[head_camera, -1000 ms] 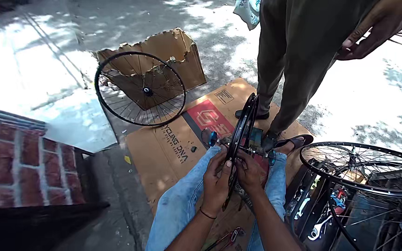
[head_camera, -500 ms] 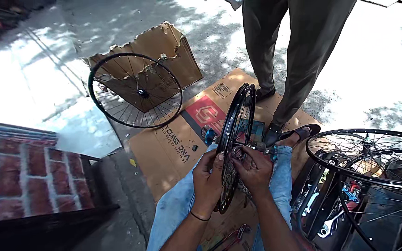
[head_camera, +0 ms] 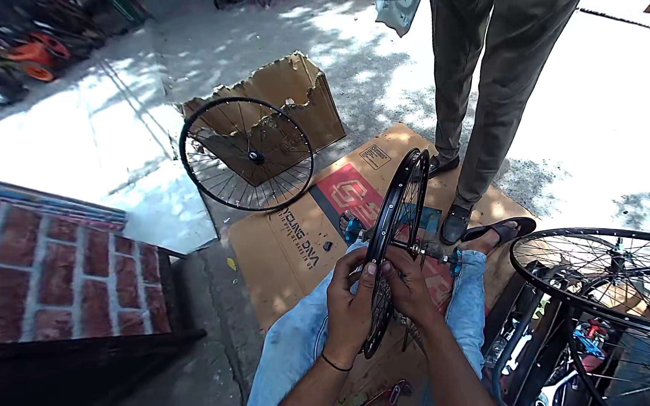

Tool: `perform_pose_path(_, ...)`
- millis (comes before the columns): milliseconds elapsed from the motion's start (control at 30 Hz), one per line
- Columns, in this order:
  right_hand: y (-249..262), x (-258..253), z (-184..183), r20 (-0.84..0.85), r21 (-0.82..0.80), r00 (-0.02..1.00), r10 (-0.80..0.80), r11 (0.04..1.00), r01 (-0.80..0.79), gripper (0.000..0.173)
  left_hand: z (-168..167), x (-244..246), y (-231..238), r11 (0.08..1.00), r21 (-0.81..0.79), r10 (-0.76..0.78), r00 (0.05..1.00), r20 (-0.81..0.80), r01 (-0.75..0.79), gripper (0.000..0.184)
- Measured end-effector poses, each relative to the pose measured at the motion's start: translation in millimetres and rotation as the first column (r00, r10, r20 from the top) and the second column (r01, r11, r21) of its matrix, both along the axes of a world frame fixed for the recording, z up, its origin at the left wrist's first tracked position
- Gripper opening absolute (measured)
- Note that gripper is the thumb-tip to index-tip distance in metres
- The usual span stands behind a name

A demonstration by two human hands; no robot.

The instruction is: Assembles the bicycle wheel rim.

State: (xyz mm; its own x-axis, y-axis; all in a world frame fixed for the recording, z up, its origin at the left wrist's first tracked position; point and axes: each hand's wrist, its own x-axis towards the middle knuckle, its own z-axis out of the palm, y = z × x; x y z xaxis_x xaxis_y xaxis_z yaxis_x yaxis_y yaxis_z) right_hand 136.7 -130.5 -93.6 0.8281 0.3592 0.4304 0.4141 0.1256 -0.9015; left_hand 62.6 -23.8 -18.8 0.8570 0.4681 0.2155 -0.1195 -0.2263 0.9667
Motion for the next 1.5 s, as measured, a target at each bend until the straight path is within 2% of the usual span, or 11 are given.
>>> perform_pose_path(133, -11, 6, 2, -0.114, 0.045, 0.977, 0.178, 0.984, -0.173, 0.039, -4, -1, -2, 0.999, 0.009, 0.034, 0.999, 0.006, -0.034, 0.035)
perform_pose_path(567, -3, 1, 24, -0.180, 0.344, 0.873, 0.454, 0.860, -0.376, 0.031, -26, -12, -3, 0.989, 0.051, 0.125, 0.967, 0.224, -0.139, 0.018)
perform_pose_path(667, -7, -2, 21, -0.171, 0.293, 0.934, 0.314, 0.921, -0.256, 0.036, -17, -9, -3, 0.995, 0.016, 0.093, 0.979, 0.183, -0.098, 0.020)
perform_pose_path(767, 13, -14, 20, -0.088, 0.317, 0.989, -0.122, 0.937, 0.144, 0.018, -14, -6, -5, 0.999, 0.014, 0.047, 0.984, 0.174, -0.050, 0.026)
perform_pose_path(800, 17, -15, 19, -0.037, 0.331, 0.980, -0.195, 0.923, 0.197, 0.018, -13, -5, -5, 0.998, 0.018, 0.056, 0.984, 0.169, -0.060, 0.029)
perform_pose_path(967, 6, -22, 13, -0.056, 0.319, 0.992, 0.113, 0.943, -0.089, 0.031, -10, -7, 6, 0.997, -0.021, 0.080, 0.986, 0.149, -0.078, 0.058)
perform_pose_path(1100, -1, -8, 14, -0.070, 0.354, 0.997, 0.018, 0.935, 0.008, 0.017, -8, -8, -5, 0.998, -0.067, 0.028, 0.991, 0.131, -0.019, 0.068)
perform_pose_path(1200, 5, -3, 20, -0.097, 0.275, 0.995, -0.038, 0.959, 0.064, 0.071, -10, -8, 0, 0.999, -0.033, 0.046, 0.993, 0.112, -0.042, 0.072)
perform_pose_path(1233, 18, -4, 20, -0.017, 0.261, 0.993, -0.115, 0.958, 0.116, 0.072, -11, -11, 7, 0.998, -0.010, 0.058, 0.992, 0.111, -0.058, 0.073)
perform_pose_path(1333, 39, -7, 20, 0.237, 0.341, 0.879, -0.414, 0.883, 0.324, 0.026, -12, -10, 12, 0.996, 0.066, 0.041, 0.987, 0.158, -0.052, 0.065)
perform_pose_path(1500, 30, -16, 35, 0.043, 0.174, 0.912, -0.407, 0.902, 0.394, 0.024, -2, -2, 1, 0.996, 0.045, 0.074, 0.989, 0.131, -0.080, 0.060)
